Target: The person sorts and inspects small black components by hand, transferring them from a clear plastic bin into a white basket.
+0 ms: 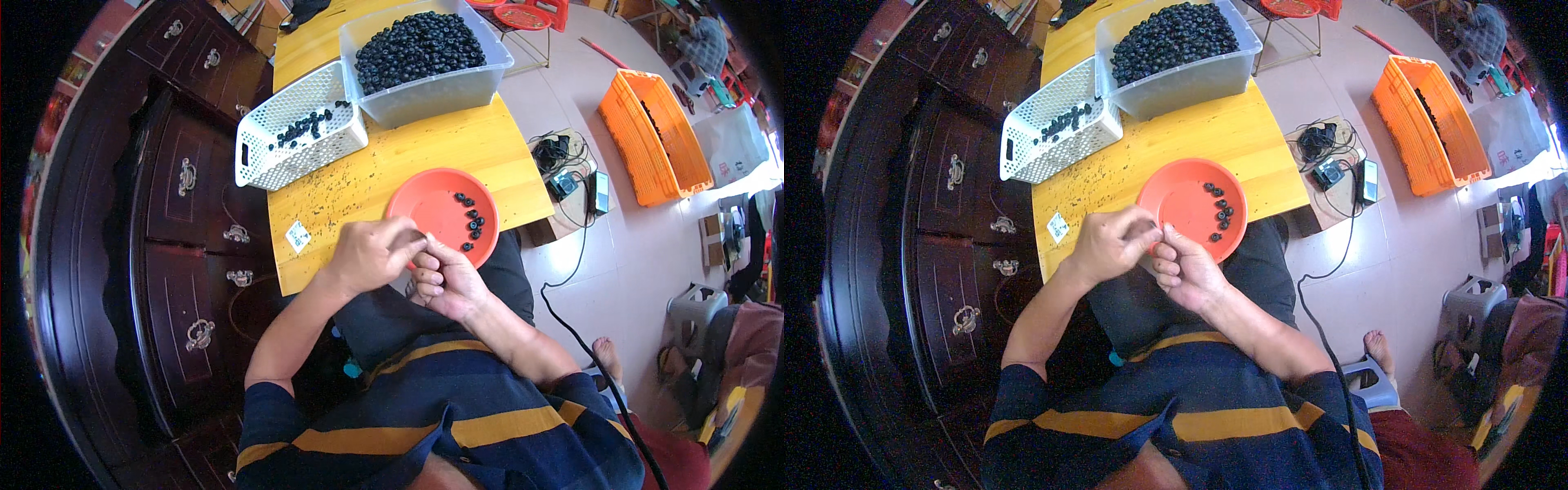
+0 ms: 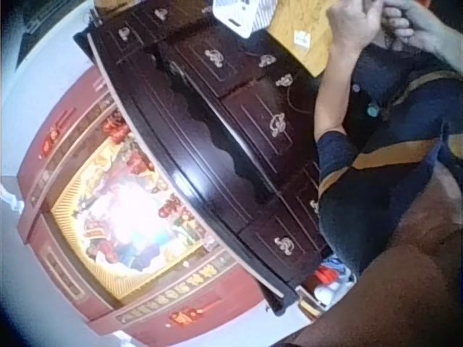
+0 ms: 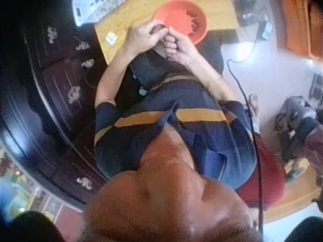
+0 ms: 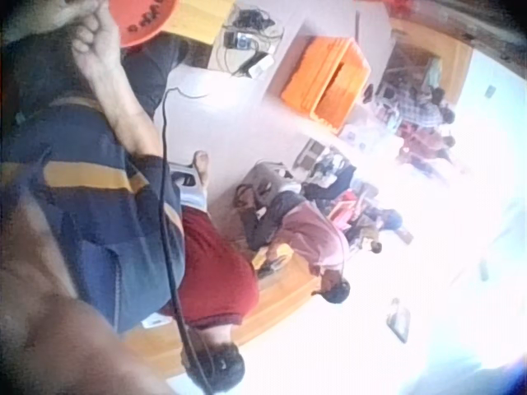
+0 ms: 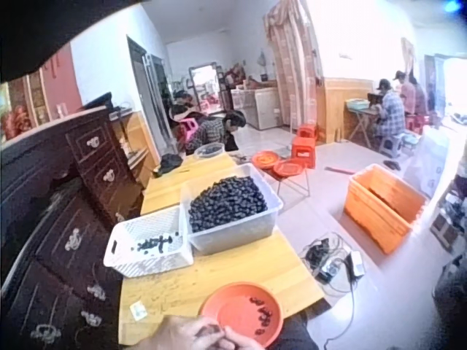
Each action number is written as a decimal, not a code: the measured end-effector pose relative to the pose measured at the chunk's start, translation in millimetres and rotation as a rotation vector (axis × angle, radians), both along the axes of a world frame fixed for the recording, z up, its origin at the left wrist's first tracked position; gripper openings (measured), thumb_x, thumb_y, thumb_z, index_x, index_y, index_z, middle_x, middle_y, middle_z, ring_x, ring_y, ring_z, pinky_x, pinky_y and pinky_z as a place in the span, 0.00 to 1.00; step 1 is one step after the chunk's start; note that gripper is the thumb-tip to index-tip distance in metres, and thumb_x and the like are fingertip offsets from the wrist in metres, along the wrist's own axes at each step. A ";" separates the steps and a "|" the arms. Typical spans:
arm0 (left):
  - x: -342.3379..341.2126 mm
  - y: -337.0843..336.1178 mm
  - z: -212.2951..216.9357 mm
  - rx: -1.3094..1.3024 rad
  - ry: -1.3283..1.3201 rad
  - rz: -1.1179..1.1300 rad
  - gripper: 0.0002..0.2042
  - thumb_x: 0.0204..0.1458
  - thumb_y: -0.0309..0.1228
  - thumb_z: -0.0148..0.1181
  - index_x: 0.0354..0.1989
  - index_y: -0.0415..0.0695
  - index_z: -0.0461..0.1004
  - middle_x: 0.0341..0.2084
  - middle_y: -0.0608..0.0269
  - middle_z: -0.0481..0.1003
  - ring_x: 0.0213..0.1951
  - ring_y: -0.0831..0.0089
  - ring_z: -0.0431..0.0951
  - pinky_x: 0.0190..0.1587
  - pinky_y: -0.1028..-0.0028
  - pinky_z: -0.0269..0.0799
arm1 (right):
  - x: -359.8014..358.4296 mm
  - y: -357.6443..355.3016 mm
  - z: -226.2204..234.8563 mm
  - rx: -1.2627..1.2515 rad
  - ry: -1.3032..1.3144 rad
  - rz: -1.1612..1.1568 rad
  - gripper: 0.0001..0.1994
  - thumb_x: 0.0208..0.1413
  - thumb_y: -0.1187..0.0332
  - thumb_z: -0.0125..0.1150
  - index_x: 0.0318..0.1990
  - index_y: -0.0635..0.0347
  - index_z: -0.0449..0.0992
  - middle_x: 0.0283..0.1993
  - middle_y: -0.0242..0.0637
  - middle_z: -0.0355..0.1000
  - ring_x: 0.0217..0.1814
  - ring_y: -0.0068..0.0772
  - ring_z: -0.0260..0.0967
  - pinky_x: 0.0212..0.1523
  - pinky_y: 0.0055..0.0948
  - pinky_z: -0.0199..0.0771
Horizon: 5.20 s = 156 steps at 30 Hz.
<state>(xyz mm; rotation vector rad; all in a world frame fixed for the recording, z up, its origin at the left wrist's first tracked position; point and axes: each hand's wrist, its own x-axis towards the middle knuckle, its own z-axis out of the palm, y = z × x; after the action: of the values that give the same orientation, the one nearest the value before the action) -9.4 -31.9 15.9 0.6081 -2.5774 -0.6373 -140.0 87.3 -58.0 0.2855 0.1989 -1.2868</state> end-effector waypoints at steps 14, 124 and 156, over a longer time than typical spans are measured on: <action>22.2 -220.2 15.5 -0.343 -0.514 0.669 0.20 0.53 0.48 0.65 0.36 0.40 0.81 0.29 0.45 0.82 0.34 0.47 0.83 0.39 0.53 0.78 | -22.4 -6.4 -8.1 0.093 0.096 -0.111 0.19 0.69 0.71 0.48 0.65 0.65 0.67 0.61 0.46 0.72 0.59 0.41 0.74 0.58 0.36 0.77; 53.5 35.6 -27.7 0.476 0.462 0.252 0.09 0.57 0.19 0.65 0.45 0.35 0.77 0.20 0.78 0.71 0.21 0.92 0.64 0.25 0.85 0.58 | 7.5 -32.2 12.0 -0.292 0.346 0.258 0.11 0.70 0.55 0.56 0.37 0.49 0.70 0.29 0.20 0.59 0.23 0.11 0.50 0.20 0.13 0.48; 28.9 64.3 -39.8 0.732 0.569 0.243 0.03 0.59 0.21 0.63 0.40 0.37 0.79 0.21 0.78 0.70 0.24 0.90 0.64 0.29 0.84 0.61 | -8.6 -1.9 7.7 -0.320 0.326 0.241 0.12 0.70 0.54 0.56 0.37 0.48 0.69 0.28 0.19 0.58 0.22 0.11 0.49 0.19 0.14 0.46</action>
<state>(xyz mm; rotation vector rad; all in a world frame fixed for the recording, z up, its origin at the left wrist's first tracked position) 19.5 32.4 -23.9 0.7953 -1.6752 -1.4370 -148.6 85.4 -50.4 -0.2196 0.2905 -1.0988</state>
